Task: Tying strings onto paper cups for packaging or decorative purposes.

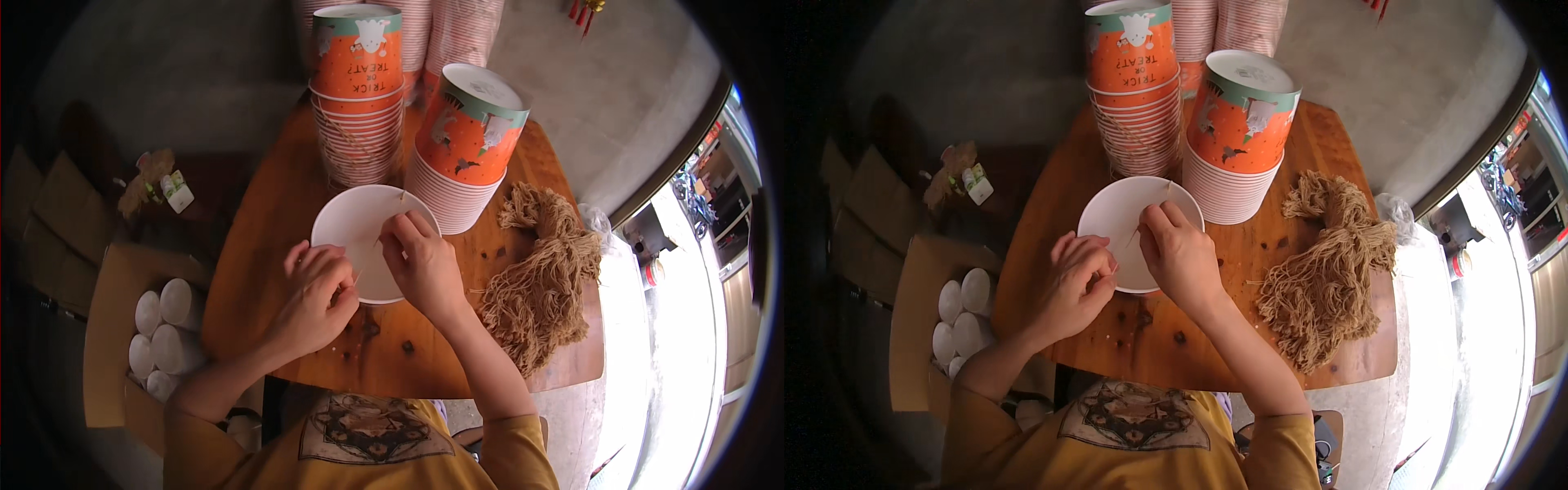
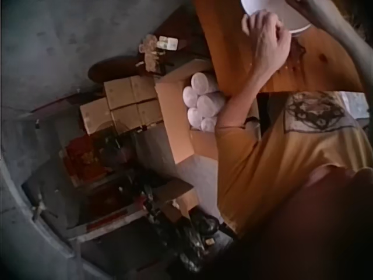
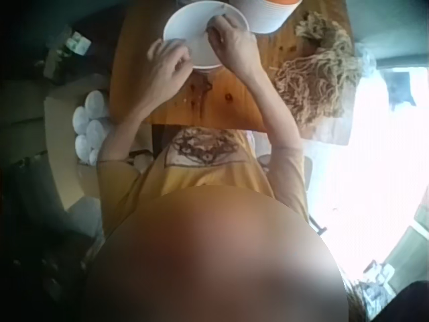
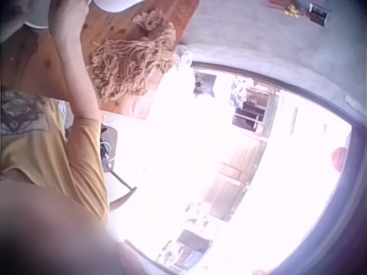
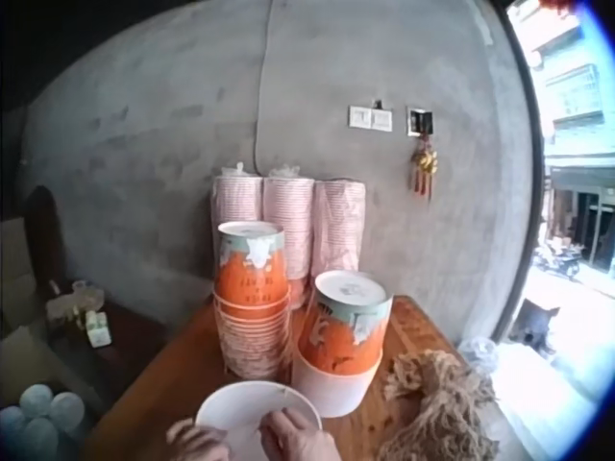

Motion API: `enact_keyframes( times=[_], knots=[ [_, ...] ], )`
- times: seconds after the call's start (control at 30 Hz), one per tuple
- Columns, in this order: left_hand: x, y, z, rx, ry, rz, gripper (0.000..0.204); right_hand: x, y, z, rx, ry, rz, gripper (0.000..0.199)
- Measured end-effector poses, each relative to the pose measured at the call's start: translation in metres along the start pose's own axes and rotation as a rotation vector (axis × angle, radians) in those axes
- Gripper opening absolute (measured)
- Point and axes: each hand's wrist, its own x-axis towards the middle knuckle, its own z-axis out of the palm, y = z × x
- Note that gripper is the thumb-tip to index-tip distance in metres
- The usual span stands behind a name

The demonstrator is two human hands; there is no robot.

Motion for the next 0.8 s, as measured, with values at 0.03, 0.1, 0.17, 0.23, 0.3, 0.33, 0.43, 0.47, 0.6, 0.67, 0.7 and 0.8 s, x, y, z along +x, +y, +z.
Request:
enact_keyframes(
  times=[0.03, 0.1, 0.17, 0.23, 0.3, 0.33, 0.43, 0.47, 0.6, 0.67, 0.7, 0.8],
  knots=[
    [-0.003, -0.002, -0.005, -0.025, -0.035, -0.004, 0.018, 0.001, -0.002, 0.000, -0.003, -0.011, 0.004, 0.011],
    [-0.006, 0.001, -0.011, -0.044, -0.070, -0.015, 0.019, 0.003, -0.002, 0.001, 0.000, -0.025, 0.005, 0.011],
    [-0.008, 0.009, -0.010, -0.092, 0.017, 0.011, 0.022, 0.004, 0.001, 0.000, 0.012, -0.016, -0.014, 0.011],
    [-0.009, 0.003, -0.007, -0.071, -0.002, 0.045, 0.022, 0.003, 0.000, 0.000, 0.005, -0.029, -0.009, 0.011],
    [-0.011, -0.002, -0.007, -0.048, -0.017, 0.077, 0.023, 0.002, -0.003, 0.001, -0.001, -0.042, -0.009, 0.011],
    [-0.010, -0.005, -0.008, -0.037, -0.033, 0.108, 0.022, 0.002, -0.004, 0.002, 0.006, -0.040, 0.001, 0.011],
    [-0.011, -0.014, -0.006, -0.009, -0.053, 0.164, 0.021, 0.003, 0.002, -0.003, 0.030, -0.003, -0.070, 0.012],
    [-0.010, -0.017, -0.005, 0.011, -0.058, 0.184, 0.021, 0.006, 0.004, -0.007, 0.052, 0.028, -0.152, 0.013],
    [-0.007, -0.034, -0.013, 0.014, -0.019, 0.223, 0.022, -0.009, 0.003, -0.053, -0.334, 0.024, -0.349, 0.027],
    [0.003, -0.033, -0.026, -0.001, 0.023, 0.276, 0.023, -0.030, 0.012, -0.071, -0.367, -0.139, -0.363, 0.037],
    [0.007, -0.032, -0.033, -0.013, 0.018, 0.300, 0.024, -0.035, 0.012, -0.071, -0.324, -0.198, -0.328, 0.038],
    [0.020, -0.032, -0.056, -0.049, -0.111, 0.356, 0.025, -0.046, 0.019, -0.053, -0.168, -0.251, -0.287, 0.030]
  ],
)
